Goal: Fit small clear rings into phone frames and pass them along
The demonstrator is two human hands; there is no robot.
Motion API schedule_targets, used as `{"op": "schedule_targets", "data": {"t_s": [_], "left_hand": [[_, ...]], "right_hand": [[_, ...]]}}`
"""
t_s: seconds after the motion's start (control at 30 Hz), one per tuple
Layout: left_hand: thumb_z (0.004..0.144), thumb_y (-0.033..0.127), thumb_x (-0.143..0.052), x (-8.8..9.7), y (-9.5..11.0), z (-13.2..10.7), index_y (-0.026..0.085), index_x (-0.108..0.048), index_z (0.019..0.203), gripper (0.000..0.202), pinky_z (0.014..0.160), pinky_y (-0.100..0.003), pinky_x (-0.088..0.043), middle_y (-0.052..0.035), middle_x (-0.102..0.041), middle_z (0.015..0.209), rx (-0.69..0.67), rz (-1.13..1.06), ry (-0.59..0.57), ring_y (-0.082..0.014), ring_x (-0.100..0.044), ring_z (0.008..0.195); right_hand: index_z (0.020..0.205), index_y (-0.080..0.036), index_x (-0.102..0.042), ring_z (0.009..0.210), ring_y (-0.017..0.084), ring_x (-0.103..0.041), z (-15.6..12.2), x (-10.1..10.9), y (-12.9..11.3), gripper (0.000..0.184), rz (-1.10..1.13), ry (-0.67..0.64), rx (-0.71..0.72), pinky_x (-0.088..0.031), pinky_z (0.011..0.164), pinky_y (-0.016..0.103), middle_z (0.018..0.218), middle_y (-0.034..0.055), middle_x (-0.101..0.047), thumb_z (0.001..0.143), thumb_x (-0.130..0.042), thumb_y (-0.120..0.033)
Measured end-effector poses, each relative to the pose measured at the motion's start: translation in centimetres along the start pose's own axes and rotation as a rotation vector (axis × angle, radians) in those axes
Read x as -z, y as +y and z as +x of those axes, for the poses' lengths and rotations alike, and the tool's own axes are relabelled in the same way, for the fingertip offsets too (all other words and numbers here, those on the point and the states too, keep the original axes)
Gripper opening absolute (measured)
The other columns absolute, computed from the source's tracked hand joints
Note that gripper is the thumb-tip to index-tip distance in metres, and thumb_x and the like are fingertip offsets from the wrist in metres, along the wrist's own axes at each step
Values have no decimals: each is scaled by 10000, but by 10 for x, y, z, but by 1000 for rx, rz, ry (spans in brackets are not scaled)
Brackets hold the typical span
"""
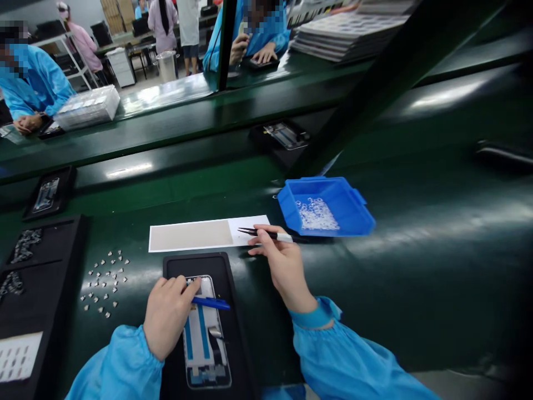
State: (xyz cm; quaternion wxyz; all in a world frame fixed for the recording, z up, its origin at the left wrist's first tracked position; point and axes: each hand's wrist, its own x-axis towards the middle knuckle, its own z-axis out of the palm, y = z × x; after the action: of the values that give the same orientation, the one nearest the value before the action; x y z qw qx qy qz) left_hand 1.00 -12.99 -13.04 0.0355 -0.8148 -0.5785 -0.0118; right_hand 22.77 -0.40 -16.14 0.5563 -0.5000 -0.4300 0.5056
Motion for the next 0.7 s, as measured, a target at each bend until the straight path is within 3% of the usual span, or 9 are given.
{"op": "schedule_targets", "data": {"t_s": [0.1, 0.2, 0.3, 0.43, 0.7], "left_hand": [[763, 38, -664, 13, -2, 12, 232, -644, 1154, 437, 596, -331, -453, 4, -607, 825, -15, -12, -55, -179, -603, 649], [877, 147, -595, 19, -3, 45, 259, -631, 1193, 337, 590, -312, -477, -8, -639, 890, 16, -68, -18, -172, -627, 644], [979, 251, -457, 13, -2, 91, 254, -623, 1199, 275, 630, -303, -516, -54, -647, 1097, 26, -110, -31, -173, -676, 718], [977, 261, -467, -3, 0, 134, 271, -626, 1192, 268, 693, -307, -549, -80, -559, 1355, -5, -114, -95, -202, -706, 878], [981, 262, -441, -11, 1, 136, 309, -587, 1272, 329, 721, -342, -576, -56, -522, 1429, 0, -108, -145, -232, -711, 925]], "right_hand": [[866, -172, -657, 673, 179, -657, 15, 10, -3, 481, -65, 31, -29, -594, 506, 278, 787, 38, -648, 672, -759, -599], [808, -166, -654, 657, 209, -671, 28, 9, -4, 494, -112, 9, -32, -592, 498, 297, 701, 41, -655, 642, -755, -620], [745, -176, -633, 617, 243, -684, 41, -3, -4, 465, -158, -32, -27, -582, 484, 319, 633, 58, -672, 641, -738, -617], [723, -210, -564, 588, 254, -695, 56, -19, 0, 389, -224, -19, 2, -565, 499, 315, 603, 56, -687, 665, -720, -562], [710, -214, -565, 640, 263, -712, 62, -19, 7, 275, -362, -28, 21, -534, 546, 302, 610, 51, -702, 723, -707, -450]]}}
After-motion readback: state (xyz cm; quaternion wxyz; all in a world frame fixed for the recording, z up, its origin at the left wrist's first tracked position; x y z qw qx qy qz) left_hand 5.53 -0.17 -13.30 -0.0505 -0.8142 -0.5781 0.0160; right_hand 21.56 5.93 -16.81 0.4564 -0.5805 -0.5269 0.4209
